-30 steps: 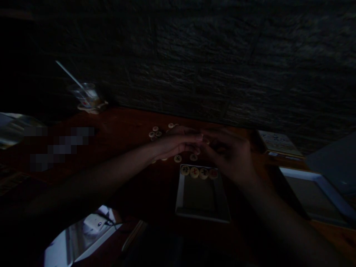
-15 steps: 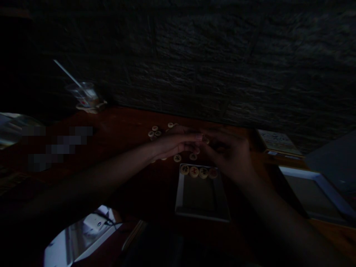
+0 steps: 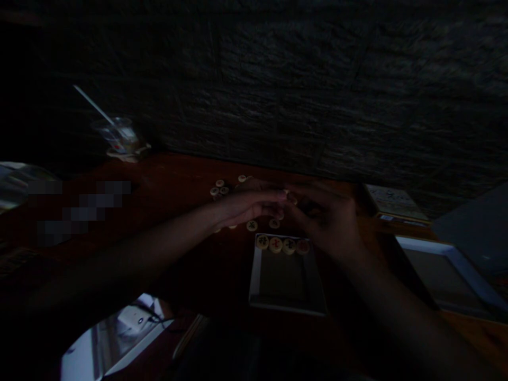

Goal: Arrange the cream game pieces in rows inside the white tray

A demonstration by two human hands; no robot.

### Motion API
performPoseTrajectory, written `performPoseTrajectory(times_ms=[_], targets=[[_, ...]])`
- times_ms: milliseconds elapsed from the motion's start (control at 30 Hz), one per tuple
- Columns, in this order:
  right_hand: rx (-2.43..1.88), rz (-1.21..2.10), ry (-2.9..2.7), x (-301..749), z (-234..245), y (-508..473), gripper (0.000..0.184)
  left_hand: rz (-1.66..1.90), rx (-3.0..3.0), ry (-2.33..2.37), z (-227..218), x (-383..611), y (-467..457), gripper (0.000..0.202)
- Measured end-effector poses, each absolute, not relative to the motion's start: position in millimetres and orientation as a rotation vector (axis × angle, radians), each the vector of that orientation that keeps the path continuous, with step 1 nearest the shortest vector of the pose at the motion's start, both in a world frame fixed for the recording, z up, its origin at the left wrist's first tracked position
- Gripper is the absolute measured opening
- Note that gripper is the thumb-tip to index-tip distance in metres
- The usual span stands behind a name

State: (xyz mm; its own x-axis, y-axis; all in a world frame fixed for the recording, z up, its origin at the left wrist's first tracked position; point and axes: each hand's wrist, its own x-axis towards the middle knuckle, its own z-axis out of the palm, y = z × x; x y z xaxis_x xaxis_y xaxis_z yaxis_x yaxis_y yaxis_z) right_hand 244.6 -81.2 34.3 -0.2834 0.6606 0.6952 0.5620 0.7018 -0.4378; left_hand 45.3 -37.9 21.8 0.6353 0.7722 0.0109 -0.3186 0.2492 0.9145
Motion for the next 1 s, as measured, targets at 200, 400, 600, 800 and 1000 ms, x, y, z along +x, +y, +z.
performPoseTrajectory(times_ms=[200,400,600,800,1000], targets=[[-0.955,0.107,-1.98,245.8,32.3,-81.1,0.026,0.797,1.067,0.493,17.7,45.4,-35.5,0.03],[-0.945,0.142,-1.986,245.7,33.4,-80.5,0.024,0.813,1.094,0.487,19.1,45.0,-36.1,0.023],[-0.927,0.109,-1.996,244.3,33.8,-80.4,0.024,0.791,1.084,0.469,17.5,45.3,-35.2,0.03],[-0.936,0.166,-2.003,245.8,31.3,-78.9,0.028,0.782,1.146,0.505,17.9,44.4,-35.3,0.032],[-0.925,0.142,-2.028,245.6,30.3,-77.5,0.029,0.783,1.139,0.512,17.3,46.6,-34.7,0.026]])
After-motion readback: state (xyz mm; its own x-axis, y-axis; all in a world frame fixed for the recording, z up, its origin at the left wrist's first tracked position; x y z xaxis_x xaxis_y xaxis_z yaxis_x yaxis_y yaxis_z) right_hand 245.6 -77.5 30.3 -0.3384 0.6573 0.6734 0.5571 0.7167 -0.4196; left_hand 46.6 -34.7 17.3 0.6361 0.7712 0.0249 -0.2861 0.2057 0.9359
